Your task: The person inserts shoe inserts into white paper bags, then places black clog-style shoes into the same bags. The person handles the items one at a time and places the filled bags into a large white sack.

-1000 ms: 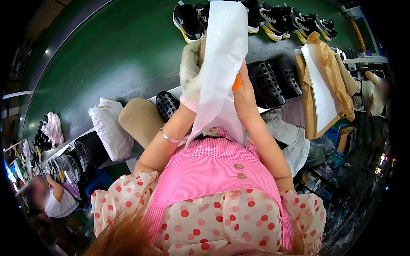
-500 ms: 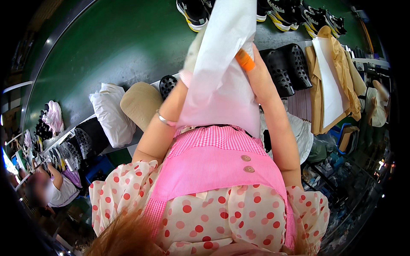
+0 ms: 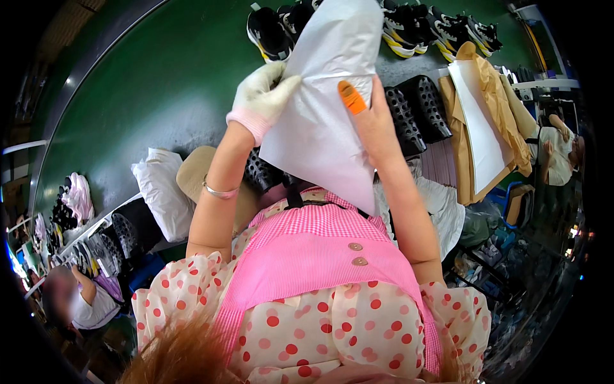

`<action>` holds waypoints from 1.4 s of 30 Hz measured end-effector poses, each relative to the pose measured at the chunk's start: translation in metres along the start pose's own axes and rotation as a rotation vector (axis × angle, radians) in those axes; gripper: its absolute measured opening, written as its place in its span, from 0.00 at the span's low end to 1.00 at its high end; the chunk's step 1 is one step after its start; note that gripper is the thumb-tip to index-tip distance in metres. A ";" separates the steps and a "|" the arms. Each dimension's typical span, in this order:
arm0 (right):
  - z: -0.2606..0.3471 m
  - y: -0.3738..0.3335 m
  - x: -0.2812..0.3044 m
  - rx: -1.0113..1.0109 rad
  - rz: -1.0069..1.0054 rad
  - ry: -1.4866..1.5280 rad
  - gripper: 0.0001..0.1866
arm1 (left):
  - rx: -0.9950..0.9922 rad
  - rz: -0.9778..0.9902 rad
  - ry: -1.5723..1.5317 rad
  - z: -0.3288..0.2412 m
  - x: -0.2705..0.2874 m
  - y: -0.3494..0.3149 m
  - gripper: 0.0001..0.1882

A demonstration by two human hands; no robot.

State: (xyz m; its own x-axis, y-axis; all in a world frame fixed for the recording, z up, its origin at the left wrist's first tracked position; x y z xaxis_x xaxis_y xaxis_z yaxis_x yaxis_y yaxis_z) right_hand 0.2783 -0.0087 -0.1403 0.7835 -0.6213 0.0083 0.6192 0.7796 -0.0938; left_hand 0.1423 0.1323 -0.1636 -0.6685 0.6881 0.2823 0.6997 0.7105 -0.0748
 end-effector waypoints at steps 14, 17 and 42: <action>0.008 -0.007 -0.031 0.164 0.021 -0.350 0.51 | 0.039 -0.282 -0.651 -0.032 -0.016 0.000 0.28; -0.002 -0.010 -0.026 0.092 0.071 0.066 0.36 | 0.150 -0.187 -1.007 -0.014 -0.014 0.006 0.29; 0.087 -0.038 -0.046 0.846 0.084 -0.424 0.23 | 0.059 -0.292 -0.651 -0.021 -0.009 -0.019 0.24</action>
State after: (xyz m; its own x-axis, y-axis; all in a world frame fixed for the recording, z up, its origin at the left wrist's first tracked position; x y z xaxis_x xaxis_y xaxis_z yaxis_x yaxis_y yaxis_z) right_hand 0.2227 -0.0030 -0.0510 0.6775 -0.6100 0.4109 0.2616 0.7220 0.6405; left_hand 0.1406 0.1097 -0.1448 -0.8539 0.4043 -0.3277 0.4672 0.8730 -0.1402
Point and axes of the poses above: each hand's wrist, its own y-axis towards the middle knuckle, its own x-axis out of the back of the hand, z = x × y, the point moved 7 cm from there along y, towards the middle knuckle, and after that the axes turned 6 degrees about y, right-handed, at the moved point
